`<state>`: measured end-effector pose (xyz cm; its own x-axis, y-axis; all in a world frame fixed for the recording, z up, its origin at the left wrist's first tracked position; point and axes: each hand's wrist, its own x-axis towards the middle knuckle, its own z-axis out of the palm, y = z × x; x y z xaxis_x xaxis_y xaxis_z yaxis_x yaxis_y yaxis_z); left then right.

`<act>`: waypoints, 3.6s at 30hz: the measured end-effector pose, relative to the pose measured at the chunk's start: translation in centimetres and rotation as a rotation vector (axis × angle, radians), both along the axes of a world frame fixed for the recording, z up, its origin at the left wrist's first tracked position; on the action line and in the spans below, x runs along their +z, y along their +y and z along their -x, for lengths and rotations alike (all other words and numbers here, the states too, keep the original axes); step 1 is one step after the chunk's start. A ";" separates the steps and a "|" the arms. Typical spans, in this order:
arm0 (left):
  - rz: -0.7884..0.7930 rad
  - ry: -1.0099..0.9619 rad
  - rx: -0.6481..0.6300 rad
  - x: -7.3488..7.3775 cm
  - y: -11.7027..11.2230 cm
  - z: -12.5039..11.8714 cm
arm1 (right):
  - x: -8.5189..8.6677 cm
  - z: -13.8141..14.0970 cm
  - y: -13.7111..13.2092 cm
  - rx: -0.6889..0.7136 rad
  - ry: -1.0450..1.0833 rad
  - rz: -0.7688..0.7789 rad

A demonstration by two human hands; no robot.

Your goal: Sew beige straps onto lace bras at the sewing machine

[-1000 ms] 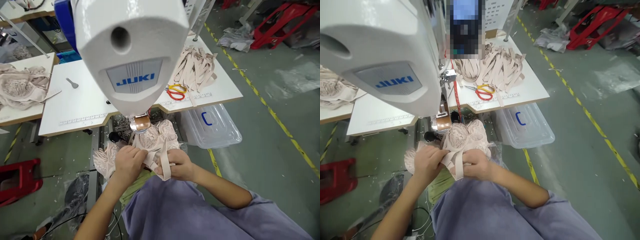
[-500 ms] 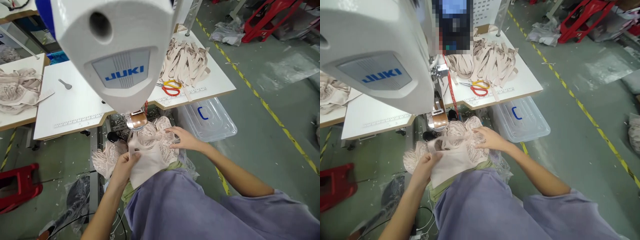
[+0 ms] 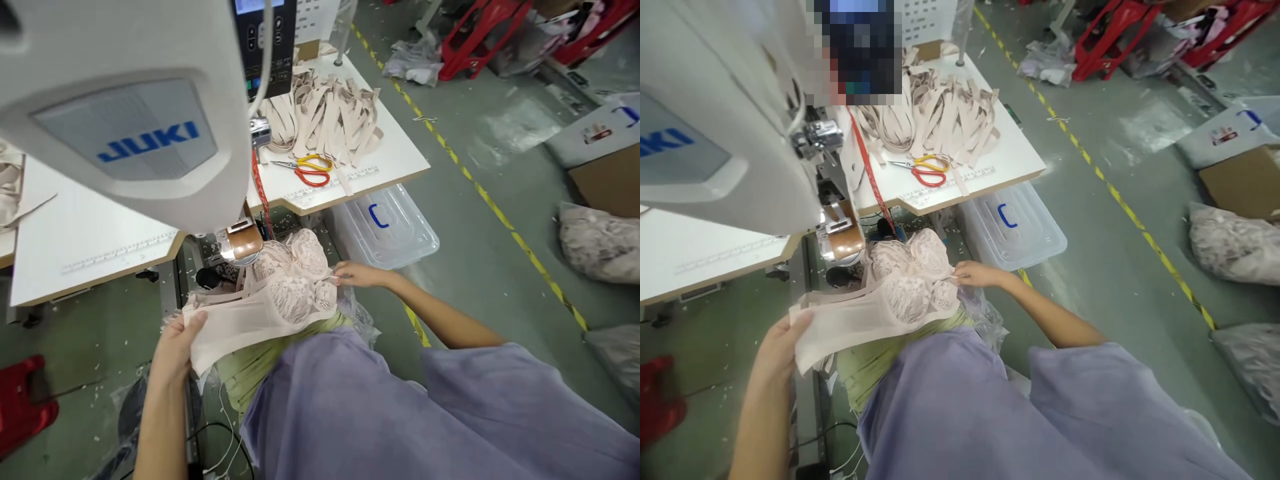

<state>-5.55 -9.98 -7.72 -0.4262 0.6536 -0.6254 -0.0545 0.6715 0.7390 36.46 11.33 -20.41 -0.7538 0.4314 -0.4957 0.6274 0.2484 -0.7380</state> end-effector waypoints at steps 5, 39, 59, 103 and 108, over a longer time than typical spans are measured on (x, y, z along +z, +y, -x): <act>0.043 0.563 -0.282 -4.5 1.7 0.4 | 5.0 0.0 -2.2 -0.263 0.261 0.097; -0.264 -0.076 -0.440 0.8 6.4 -14.2 | 13.1 11.0 -1.9 -0.326 0.601 -0.172; -0.255 0.278 -0.371 4.4 6.9 -10.9 | 16.4 13.0 18.5 -0.697 0.455 -0.289; -0.499 0.586 -0.436 8.0 8.9 -7.7 | 18.9 21.9 6.0 -0.309 0.664 -0.331; -0.518 0.646 -0.506 8.2 8.7 -7.8 | 19.2 22.2 6.2 -0.215 0.649 -0.417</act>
<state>2.29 -1.32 0.51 -0.1788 0.9827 0.0478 0.6714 0.0864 0.7360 14.27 17.51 -1.19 -0.7156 0.6533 0.2473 0.1707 0.5068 -0.8450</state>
